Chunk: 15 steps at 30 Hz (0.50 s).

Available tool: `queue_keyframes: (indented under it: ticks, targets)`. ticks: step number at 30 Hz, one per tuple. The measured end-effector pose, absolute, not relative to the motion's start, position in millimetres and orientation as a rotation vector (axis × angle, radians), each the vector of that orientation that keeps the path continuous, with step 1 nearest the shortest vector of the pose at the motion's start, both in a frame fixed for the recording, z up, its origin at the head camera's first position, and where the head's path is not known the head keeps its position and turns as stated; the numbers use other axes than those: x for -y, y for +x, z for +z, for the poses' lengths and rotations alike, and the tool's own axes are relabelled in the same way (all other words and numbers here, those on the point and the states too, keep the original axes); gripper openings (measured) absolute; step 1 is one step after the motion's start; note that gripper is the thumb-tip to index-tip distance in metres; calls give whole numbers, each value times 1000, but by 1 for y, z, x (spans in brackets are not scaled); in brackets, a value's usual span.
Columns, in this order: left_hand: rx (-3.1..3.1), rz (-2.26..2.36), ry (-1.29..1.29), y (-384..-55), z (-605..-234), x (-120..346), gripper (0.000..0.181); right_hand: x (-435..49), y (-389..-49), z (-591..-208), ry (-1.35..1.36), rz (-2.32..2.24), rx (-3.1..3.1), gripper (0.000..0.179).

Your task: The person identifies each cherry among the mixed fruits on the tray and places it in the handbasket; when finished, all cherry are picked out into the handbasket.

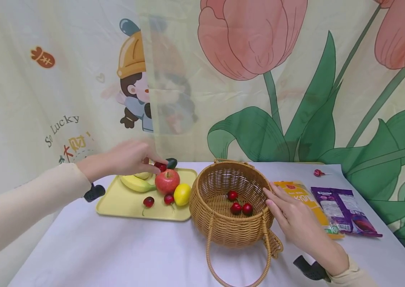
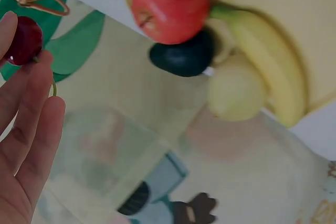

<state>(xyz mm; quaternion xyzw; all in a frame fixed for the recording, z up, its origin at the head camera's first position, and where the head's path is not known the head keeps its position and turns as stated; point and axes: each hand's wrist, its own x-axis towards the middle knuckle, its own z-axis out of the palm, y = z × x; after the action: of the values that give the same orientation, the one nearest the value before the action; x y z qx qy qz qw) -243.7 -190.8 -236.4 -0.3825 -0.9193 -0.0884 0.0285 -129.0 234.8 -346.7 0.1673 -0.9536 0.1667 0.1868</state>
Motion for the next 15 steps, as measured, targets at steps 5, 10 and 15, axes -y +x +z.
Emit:
queue_keyframes:
  ticks: [5,10,15]
  targets:
    - [2827,-228,-1305,-254,-216,152,35,-234,-129,-346,464,482,2701,44]
    - [2836,-139,-1417,-264,-203,108,31,-234,-130,-346,456,482,2717,45]
    - [2833,-87,-1573,-277,-198,61,31,-234,-130,-348,443,479,2722,45]
